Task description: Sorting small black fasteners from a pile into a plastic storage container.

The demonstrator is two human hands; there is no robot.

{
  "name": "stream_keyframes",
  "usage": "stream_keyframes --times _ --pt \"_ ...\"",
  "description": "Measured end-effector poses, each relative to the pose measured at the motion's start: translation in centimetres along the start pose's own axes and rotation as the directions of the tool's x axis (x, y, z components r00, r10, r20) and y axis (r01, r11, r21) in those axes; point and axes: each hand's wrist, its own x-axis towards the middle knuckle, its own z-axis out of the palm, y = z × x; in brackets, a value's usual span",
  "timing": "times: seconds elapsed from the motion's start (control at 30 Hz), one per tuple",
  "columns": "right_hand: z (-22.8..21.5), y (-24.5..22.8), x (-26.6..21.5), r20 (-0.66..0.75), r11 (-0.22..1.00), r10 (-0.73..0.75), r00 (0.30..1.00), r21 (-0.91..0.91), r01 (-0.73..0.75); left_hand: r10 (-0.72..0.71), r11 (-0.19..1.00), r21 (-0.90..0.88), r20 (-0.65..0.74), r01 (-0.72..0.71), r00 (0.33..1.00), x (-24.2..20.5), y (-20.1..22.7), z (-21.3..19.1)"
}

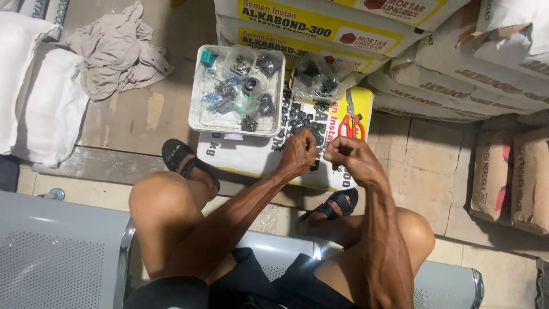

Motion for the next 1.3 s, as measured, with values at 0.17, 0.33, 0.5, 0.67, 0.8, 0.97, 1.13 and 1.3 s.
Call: stream_keyframes --times 0.17,0.33,0.5,0.67,0.8,0.97,1.13,1.3 --pt "-2.1 2.6 0.9 -0.104 0.973 -0.073 0.992 -0.227 0.048 0.064 0.965 0.257 -0.018 -0.057 0.998 -1.2 -4.6 -3.0" --pt "-1.6 14.0 6.9 -0.296 0.691 -0.141 0.945 -0.713 -0.121 0.041 0.964 0.267 -0.134 -0.003 0.990 -2.4 -5.2 -2.0" --pt "-0.2 16.1 8.4 -0.388 0.525 -0.099 0.916 -0.803 -0.283 0.045 0.939 0.337 -0.299 0.062 0.953 -3.6 -2.2 -0.8" --pt "1.7 16.2 10.7 -0.333 0.594 -0.312 0.890 -0.799 -0.090 0.013 0.968 0.238 -0.348 0.075 0.937 -4.1 -0.4 -1.5" --pt "6.1 13.6 12.6 -0.190 0.650 -0.432 0.882 -0.743 0.159 -0.123 0.968 0.156 -0.398 0.199 0.909 -5.0 -0.5 -2.0" --pt "8.9 15.3 14.8 -0.073 0.434 -0.570 0.818 -0.872 0.225 -0.182 0.977 0.047 -0.333 0.209 0.925 -5.5 -0.1 -2.8" --pt "8.0 17.1 14.8 -0.048 0.354 -0.593 0.804 -0.912 0.206 -0.172 0.976 0.066 -0.357 0.208 0.918 -4.6 -1.5 -2.7" --pt "5.4 11.9 11.2 -0.256 0.733 -0.562 0.786 -0.595 0.330 -0.301 0.953 -0.065 -0.336 0.297 0.892 -4.3 6.4 -0.6"
